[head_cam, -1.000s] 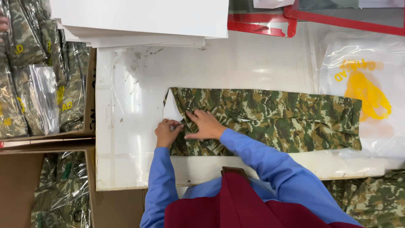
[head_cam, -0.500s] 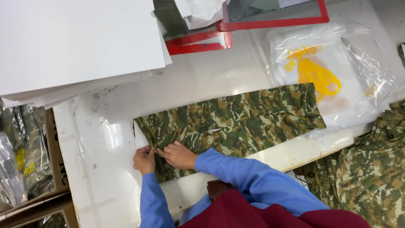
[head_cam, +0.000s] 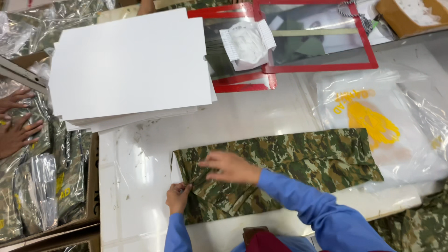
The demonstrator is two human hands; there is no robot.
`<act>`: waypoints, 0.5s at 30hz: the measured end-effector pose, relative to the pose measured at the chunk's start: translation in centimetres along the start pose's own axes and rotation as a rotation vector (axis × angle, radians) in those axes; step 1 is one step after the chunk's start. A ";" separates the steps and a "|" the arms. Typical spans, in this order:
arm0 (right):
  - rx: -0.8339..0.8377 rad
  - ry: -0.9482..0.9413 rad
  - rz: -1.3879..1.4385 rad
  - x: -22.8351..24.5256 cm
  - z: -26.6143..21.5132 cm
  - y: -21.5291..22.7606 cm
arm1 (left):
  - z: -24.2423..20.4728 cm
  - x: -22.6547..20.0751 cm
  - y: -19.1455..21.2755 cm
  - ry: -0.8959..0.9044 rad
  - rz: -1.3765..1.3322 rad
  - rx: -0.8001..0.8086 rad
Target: The person folds camouflage-patterned t-shirts using a cardboard template and places them into plastic bags.
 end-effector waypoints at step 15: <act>-0.361 -0.444 -0.962 -14.7 8.4 30.3 | -3.8 -2.6 1.4 -0.372 0.102 -0.462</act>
Point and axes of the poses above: each hand's wrist, its own z-axis towards the middle knuckle, its own y-axis out of the back of the hand, x = y × z, the point moved 8 cm from there along z, towards the middle knuckle, and after that the axes turned 13 degrees about -z, right-handed, at the moved point
